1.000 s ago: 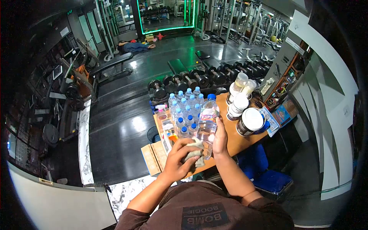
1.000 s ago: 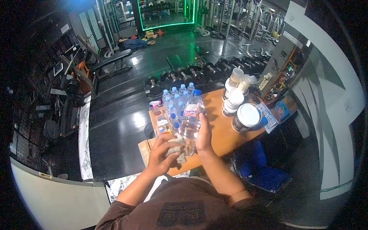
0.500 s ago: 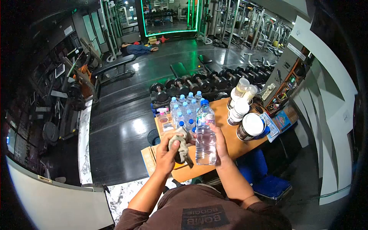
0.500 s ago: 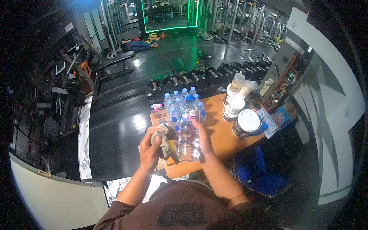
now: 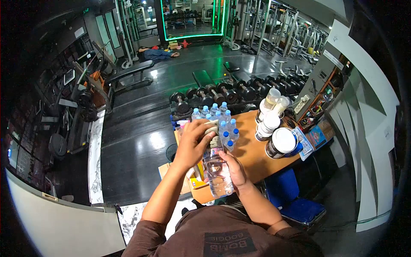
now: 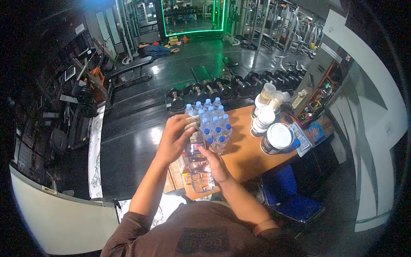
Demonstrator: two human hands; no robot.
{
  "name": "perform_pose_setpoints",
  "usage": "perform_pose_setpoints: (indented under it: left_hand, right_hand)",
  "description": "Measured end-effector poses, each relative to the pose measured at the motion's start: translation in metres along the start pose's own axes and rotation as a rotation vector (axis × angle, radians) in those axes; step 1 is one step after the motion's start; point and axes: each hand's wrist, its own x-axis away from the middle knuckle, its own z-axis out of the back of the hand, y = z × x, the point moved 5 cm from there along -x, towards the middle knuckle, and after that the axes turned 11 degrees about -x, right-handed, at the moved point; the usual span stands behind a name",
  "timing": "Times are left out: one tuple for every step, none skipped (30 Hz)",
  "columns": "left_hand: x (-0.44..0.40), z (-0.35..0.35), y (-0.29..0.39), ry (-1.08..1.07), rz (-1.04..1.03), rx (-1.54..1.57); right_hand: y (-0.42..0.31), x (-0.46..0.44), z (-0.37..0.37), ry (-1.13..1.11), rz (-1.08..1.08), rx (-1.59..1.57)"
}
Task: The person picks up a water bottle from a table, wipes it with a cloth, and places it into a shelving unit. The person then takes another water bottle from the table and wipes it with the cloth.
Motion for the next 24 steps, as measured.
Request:
perform_pose_setpoints:
  left_hand:
    - [0.004,-0.005,0.002,0.027,-0.014,-0.043]
    - [0.01,-0.009,0.005,0.083,-0.049,-0.093]
    - [0.016,-0.011,0.014,0.114,-0.073,-0.092]
    - [0.023,-0.012,0.022,0.142,-0.096,-0.089]
    - [0.03,-0.015,0.026,0.139,-0.093,-0.042]
    - [0.038,-0.02,0.029,0.104,-0.061,-0.005]
    - [0.04,-0.021,0.03,0.094,-0.053,0.013]
    - [0.041,-0.022,0.031,0.086,-0.044,0.03]
    - [0.039,-0.023,0.027,0.086,-0.043,0.03]
    - [0.034,-0.021,0.018,0.135,-0.039,0.034]
    - [0.03,-0.018,0.012,0.183,-0.034,0.038]
    - [0.023,-0.015,0.007,0.19,0.022,0.097]
    - [0.017,-0.015,-0.004,0.208,0.064,0.089]
    - [0.014,-0.017,-0.017,0.224,0.108,0.081]
    - [0.009,-0.013,-0.019,0.222,0.099,0.091]
    - [0.01,-0.012,-0.017,0.219,0.098,0.089]
    - [0.014,-0.013,-0.011,0.198,0.083,0.109]
    - [0.017,-0.012,-0.002,0.177,0.067,0.128]
    - [0.021,-0.009,0.01,0.156,0.028,0.047]
    - [0.028,-0.014,0.012,0.129,0.028,0.054]
    - [0.03,-0.013,0.021,0.107,0.016,0.036]
    - [0.034,-0.01,0.03,0.087,0.005,0.019]
    - [0.041,-0.012,0.031,0.067,-0.003,0.035]
    - [0.045,-0.013,0.04,-0.023,0.076,0.126]
  right_hand:
    - [0.003,-0.005,0.016,0.049,0.023,0.026]
    - [0.004,-0.008,0.031,0.098,0.045,0.053]
    - [0.0,-0.007,0.029,0.131,0.054,0.074]
    - [-0.001,-0.006,0.03,0.133,0.056,0.073]
    - [-0.002,-0.005,0.029,0.11,0.083,0.031]
    - [-0.003,-0.004,0.029,0.087,0.111,-0.01]
    - [-0.004,-0.005,0.03,0.058,0.184,-0.023]
    - [-0.004,-0.005,0.03,0.061,0.184,-0.024]
    - [-0.005,-0.006,0.025,0.066,0.17,0.001]
    - [-0.007,-0.007,0.02,0.071,0.155,0.027]
    - [-0.01,-0.004,0.014,0.078,0.141,0.072]
    - [-0.008,-0.001,0.017,0.122,0.158,0.205]
    - [-0.008,0.001,0.008,0.112,0.117,0.188]
    - [-0.005,0.004,-0.002,0.103,0.075,0.17]
    - [-0.003,0.001,-0.002,0.074,0.105,0.177]
    - [-0.003,0.001,-0.001,0.075,0.107,0.174]
    - [-0.004,0.002,0.0,0.079,0.106,0.155]
    - [-0.005,0.002,0.001,0.082,0.105,0.137]
    - [-0.009,0.003,0.001,0.116,0.118,0.172]
    - [-0.008,0.002,0.011,0.158,0.103,0.144]
    - [-0.011,0.0,0.011,0.134,0.117,0.132]
    - [-0.014,-0.001,0.011,0.11,0.13,0.121]
    - [-0.012,-0.005,0.021,0.054,0.192,0.07]
    - [-0.013,-0.002,0.03,0.183,0.167,0.036]
